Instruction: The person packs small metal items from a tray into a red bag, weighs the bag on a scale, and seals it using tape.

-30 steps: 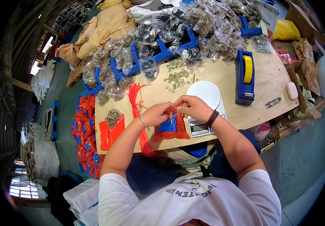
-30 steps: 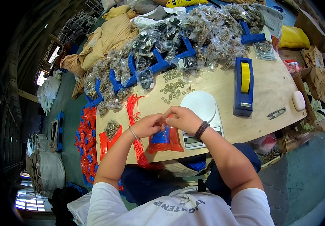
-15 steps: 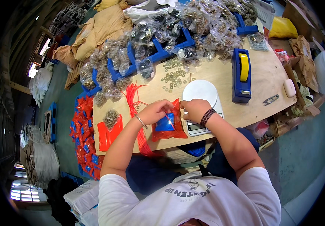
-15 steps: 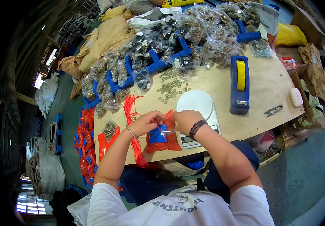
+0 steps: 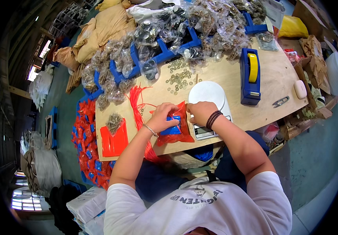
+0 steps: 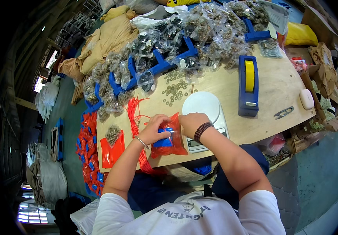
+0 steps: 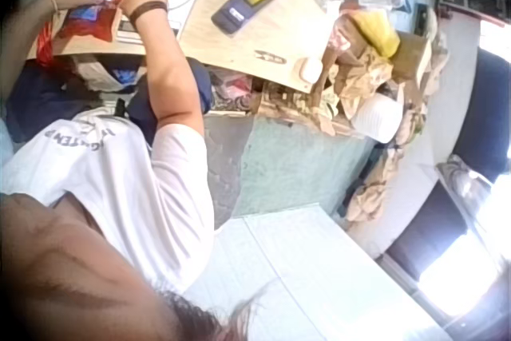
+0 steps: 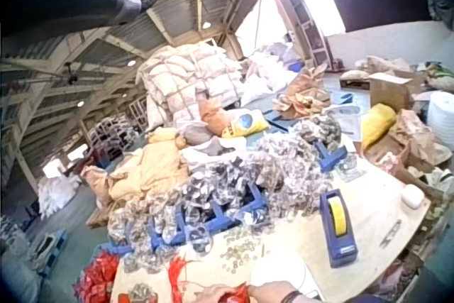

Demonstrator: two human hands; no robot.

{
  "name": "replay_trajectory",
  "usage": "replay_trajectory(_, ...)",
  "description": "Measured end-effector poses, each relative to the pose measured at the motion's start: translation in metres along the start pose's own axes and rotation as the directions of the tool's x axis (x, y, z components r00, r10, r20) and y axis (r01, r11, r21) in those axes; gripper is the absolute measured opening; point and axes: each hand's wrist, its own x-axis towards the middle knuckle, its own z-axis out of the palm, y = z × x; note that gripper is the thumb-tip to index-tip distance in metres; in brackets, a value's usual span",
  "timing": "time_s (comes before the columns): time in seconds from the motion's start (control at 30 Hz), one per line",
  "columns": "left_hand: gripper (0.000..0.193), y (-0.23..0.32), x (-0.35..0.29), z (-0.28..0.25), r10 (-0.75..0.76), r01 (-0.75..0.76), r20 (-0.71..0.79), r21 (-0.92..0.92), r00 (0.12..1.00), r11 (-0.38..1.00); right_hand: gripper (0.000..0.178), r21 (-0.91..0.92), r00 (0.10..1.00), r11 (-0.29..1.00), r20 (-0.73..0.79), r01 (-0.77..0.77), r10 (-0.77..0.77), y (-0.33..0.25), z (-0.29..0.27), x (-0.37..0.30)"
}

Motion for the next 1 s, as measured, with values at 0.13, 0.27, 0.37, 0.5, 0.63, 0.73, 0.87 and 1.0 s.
replay_trajectory(0.13, 0.046, 0.004, 0.006, 0.007, -0.047, 0.052, -0.062, 0.081, 0.997, 0.995, 0.033, -0.017, 1.0, 0.999, -0.008, -0.027, 0.027, 0.002, 0.002, 0.002)
replay_trajectory(0.27, 0.037, -0.014, 0.02, 0.005, -0.177, 0.17, -0.04, -0.145, 0.983, 0.975, 0.019, -0.033, 1.0, 0.999, -0.021, -0.021, 0.021, -0.002, 0.003, 0.002)
replay_trajectory(0.37, 0.032, -0.014, 0.035, -0.003, -0.23, 0.224, -0.029, -0.139, 0.973, 0.965, 0.02, -0.059, 0.998, 0.998, -0.053, -0.025, 0.022, -0.001, 0.005, 0.005)
replay_trajectory(0.5, 0.032, -0.001, 0.056, 0.006, -0.263, 0.262, 0.019, 0.023, 0.965, 0.965, 0.022, -0.066, 0.995, 0.998, -0.098, -0.021, 0.014, 0.0, 0.001, 0.006)
replay_trajectory(0.63, 0.031, -0.011, 0.067, 0.017, -0.296, 0.279, 0.075, 0.178, 0.952, 0.944, 0.024, -0.068, 0.996, 0.997, -0.087, -0.03, 0.025, -0.004, 0.01, 0.013)
replay_trajectory(0.73, 0.029, -0.018, 0.058, 0.021, -0.333, 0.327, -0.017, 0.235, 0.943, 0.915, 0.029, -0.07, 0.994, 0.997, -0.109, -0.017, 0.01, -0.01, 0.021, 0.018)
replay_trajectory(0.87, 0.03, 0.003, 0.032, 0.025, -0.323, 0.351, -0.304, 0.043, 0.896, 0.935, 0.034, -0.037, 0.997, 0.997, -0.035, -0.072, 0.07, -0.016, 0.018, 0.018)
replay_trajectory(1.0, 0.025, 0.042, 0.006, 0.023, -0.228, 0.283, -0.546, 0.017, 0.806, 0.959, 0.046, 0.005, 0.998, 1.0, -0.07, 0.005, -0.004, -0.009, 0.017, 0.015)
